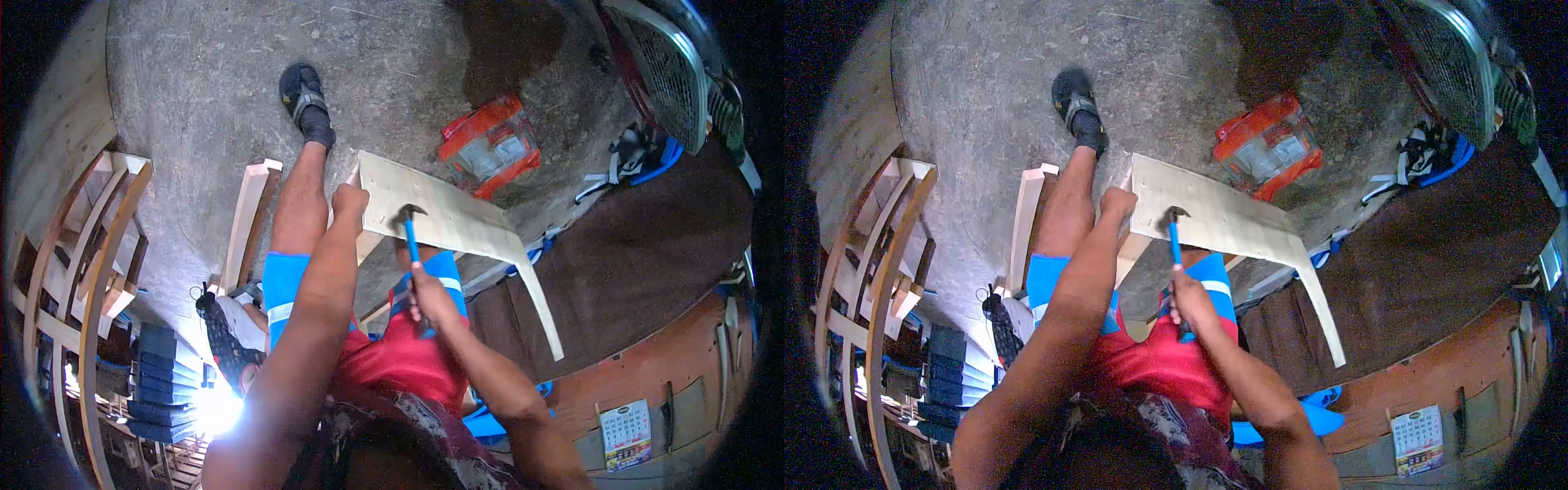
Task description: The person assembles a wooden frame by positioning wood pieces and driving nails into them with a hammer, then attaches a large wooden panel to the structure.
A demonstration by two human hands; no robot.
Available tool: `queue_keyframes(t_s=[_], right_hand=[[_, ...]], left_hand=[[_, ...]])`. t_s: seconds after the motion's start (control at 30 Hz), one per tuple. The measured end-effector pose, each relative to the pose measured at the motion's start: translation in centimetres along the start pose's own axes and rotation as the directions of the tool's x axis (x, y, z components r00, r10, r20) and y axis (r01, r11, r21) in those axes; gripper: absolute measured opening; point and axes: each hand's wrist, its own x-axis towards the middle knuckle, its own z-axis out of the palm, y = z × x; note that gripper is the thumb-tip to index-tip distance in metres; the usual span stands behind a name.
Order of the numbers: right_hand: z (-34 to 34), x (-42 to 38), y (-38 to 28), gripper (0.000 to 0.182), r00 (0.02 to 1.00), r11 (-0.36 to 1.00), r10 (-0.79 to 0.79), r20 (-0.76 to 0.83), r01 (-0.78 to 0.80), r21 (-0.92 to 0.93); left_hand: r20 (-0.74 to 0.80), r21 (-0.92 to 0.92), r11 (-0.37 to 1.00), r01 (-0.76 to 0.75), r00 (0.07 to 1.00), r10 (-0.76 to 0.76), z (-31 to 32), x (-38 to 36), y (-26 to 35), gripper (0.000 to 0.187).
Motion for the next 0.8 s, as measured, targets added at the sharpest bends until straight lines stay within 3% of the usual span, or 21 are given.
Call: queue_keyframes(t_s=[0.07, 0.1, 0.13, 0.2, 0.23, 0.27, 0.3, 0.33, 0.37, 0.43, 0.5, 0.53, 0.57, 0.63, 0.67, 0.7, 0.73, 0.77, 0.8], right_hand=[[-1.2, -2.6, -2.8, 0.051, 0.991, 0.973, 0.009, -0.132, 0.021, 0.231], [-1.5, -4.7, -4.9, 0.051, 0.961, 0.962, -0.145, -0.236, 0.193, 0.192], [-1.5, -5.6, -6.3, 0.051, 0.870, 0.871, -0.340, -0.357, 0.434, 0.229], [-1.1, -4.2, -6.5, 0.051, 0.636, 0.641, -0.555, -0.537, 0.738, 0.212], [0.1, -2.3, -5.0, 0.051, 0.665, 0.595, -0.533, -0.523, 0.734, 0.327], [1.1, 1.0, -1.0, 0.052, 0.656, 0.772, -0.565, -0.500, 0.634, -0.040], [1.3, 2.3, 2.2, 0.052, 0.905, 0.940, -0.334, -0.264, 0.340, -0.024], [1.3, 2.9, 3.9, 0.052, 1.000, 0.995, -0.019, -0.022, 0.017, -0.094], [1.3, 1.6, 2.8, 0.052, 0.999, 0.996, -0.022, -0.024, 0.020, -0.088], [0.5, -3.0, -1.9, 0.051, 0.995, 0.988, 0.032, -0.094, -0.018, 0.153], [-0.6, -5.5, -5.0, 0.049, 0.899, 0.897, -0.334, -0.285, 0.395, 0.196], [-0.9, -5.6, -6.1, 0.048, 0.772, 0.776, -0.487, -0.409, 0.597, 0.202], [-0.6, -4.5, -5.4, 0.048, 0.769, 0.774, -0.490, -0.411, 0.601, 0.201], [1.3, -0.3, -2.1, 0.048, 0.639, 0.715, -0.556, -0.532, 0.694, 0.086], [2.4, 0.3, 0.2, 0.050, 0.751, 0.857, -0.510, -0.420, 0.489, -0.165], [2.3, 0.8, 1.9, 0.051, 0.930, 0.968, -0.251, -0.269, 0.238, -0.081], [1.9, 1.3, 3.7, 0.052, 0.995, 0.998, 0.048, -0.091, -0.052, -0.041], [1.6, 0.3, 2.3, 0.052, 0.995, 0.998, 0.040, -0.090, -0.044, -0.039], [1.0, -1.7, -0.3, 0.053, 0.987, 0.991, -0.038, -0.155, 0.056, 0.119]], left_hand=[[-0.009, -0.010, 1.000, 0.015, 1.000, -0.015, -0.2, 0.4, 0.4, 0.043], [0.008, -0.001, 1.000, 0.021, 1.000, -0.021, -0.2, 0.0, 0.2, 0.043], [0.020, 0.007, 1.000, 0.019, 1.000, -0.019, -0.3, 0.0, 0.3, 0.043], [0.014, 0.005, 1.000, 0.026, 1.000, -0.026, 0.0, 0.4, 0.3, 0.043], [0.009, 0.001, 0.999, 0.035, 0.999, -0.036, 0.1, 0.5, 0.1, 0.043], [0.009, 0.000, 0.999, 0.034, 0.999, -0.034, 0.2, 0.5, 0.1, 0.043], [0.001, 0.013, 1.000, 0.028, 1.000, -0.028, 0.1, 0.4, -0.1, 0.044], [-0.008, 0.026, 1.000, 0.018, 1.000, -0.017, 0.1, 0.5, 0.0, 0.045], [-0.009, 0.030, 0.999, 0.013, 1.000, -0.012, 0.2, 0.4, -0.1, 0.045], [-0.036, 0.014, 1.000, 0.004, 0.999, -0.003, 0.5, 1.0, -0.3, 0.047], [0.006, 0.033, 0.999, 0.039, 0.999, -0.039, 1.4, 1.5, -1.3, 0.048], [0.019, 0.027, 0.998, 0.056, 0.998, -0.056, 1.2, 2.2, -0.7, 0.049], [0.018, 0.026, 0.998, 0.051, 0.998, -0.052, 1.1, 2.4, -0.5, 0.049], [0.040, 0.064, 0.996, 0.060, 0.997, -0.063, 0.7, 2.1, -0.5, 0.051], [0.036, 0.059, 0.997, 0.055, 0.998, -0.057, 0.4, 2.2, -0.3, 0.051], [0.047, 0.056, 0.997, 0.049, 0.998, -0.052, 0.5, 2.4, -0.3, 0.052], [0.063, 0.059, 0.997, 0.047, 0.997, -0.050, 0.7, 2.4, -0.8, 0.053], [0.056, 0.059, 0.997, 0.041, 0.997, -0.045, 0.4, 2.4, -0.5, 0.053], [0.032, 0.052, 0.998, 0.025, 0.999, -0.027, 0.4, 2.6, -0.1, 0.054]])
